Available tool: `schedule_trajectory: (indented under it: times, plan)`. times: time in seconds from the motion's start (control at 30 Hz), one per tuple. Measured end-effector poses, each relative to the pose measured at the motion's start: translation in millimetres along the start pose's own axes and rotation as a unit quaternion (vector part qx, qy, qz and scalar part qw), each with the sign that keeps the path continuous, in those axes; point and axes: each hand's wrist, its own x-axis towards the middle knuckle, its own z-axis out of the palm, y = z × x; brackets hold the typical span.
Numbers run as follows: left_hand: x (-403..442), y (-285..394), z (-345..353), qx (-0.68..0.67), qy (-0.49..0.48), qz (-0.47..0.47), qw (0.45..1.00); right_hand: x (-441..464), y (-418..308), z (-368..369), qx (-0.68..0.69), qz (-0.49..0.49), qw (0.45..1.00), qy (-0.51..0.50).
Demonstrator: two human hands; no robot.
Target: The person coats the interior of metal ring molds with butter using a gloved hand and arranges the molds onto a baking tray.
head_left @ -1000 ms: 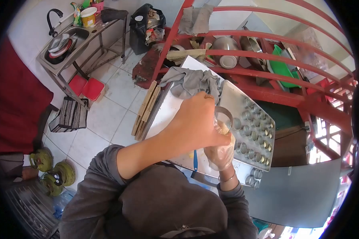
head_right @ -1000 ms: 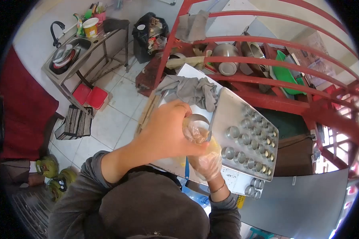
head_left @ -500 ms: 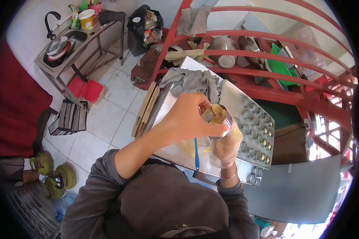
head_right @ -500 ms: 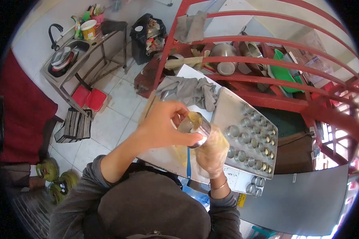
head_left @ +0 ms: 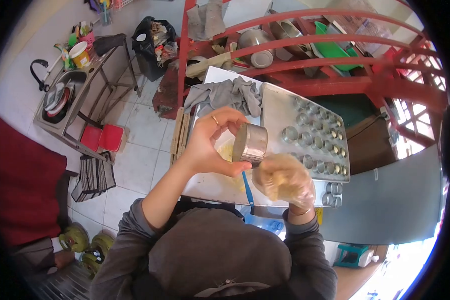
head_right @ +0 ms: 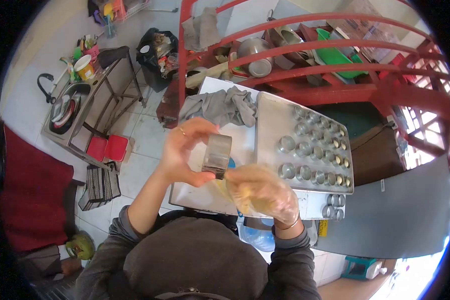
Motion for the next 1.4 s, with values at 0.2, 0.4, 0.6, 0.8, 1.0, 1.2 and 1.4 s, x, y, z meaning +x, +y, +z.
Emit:
schedule_trajectory:
  times: [0.2,0.4,0.6,0.8,1.0,1.2,1.4]
  plan:
    - [-7,-17,9,-0.134,0.016,-0.114,0.984,19,-34,4,-0.713,-0.03,0.698,-0.064]
    - [-1,-24,20,-0.27,-0.023,-0.204,0.941,7,-31,-13,-0.635,0.052,0.769,-0.044]
    - [5,-38,59,-0.232,0.019,-0.281,0.931,-26,-35,-50,-0.68,0.094,0.726,-0.037]
    - [21,-46,95,-0.218,-0.021,-0.301,0.928,-41,-37,-95,-0.704,-0.02,0.708,-0.051]
    - [22,-68,124,-0.093,0.027,-0.256,0.962,-54,-61,-120,-0.495,0.316,0.797,-0.139]
    - [40,-80,161,0.119,-0.084,-0.115,0.983,-97,-53,-167,0.014,0.27,0.962,0.019]
    - [81,-98,182,0.212,-0.152,-0.126,0.957,-119,-45,-209,-0.279,0.255,0.913,-0.155]
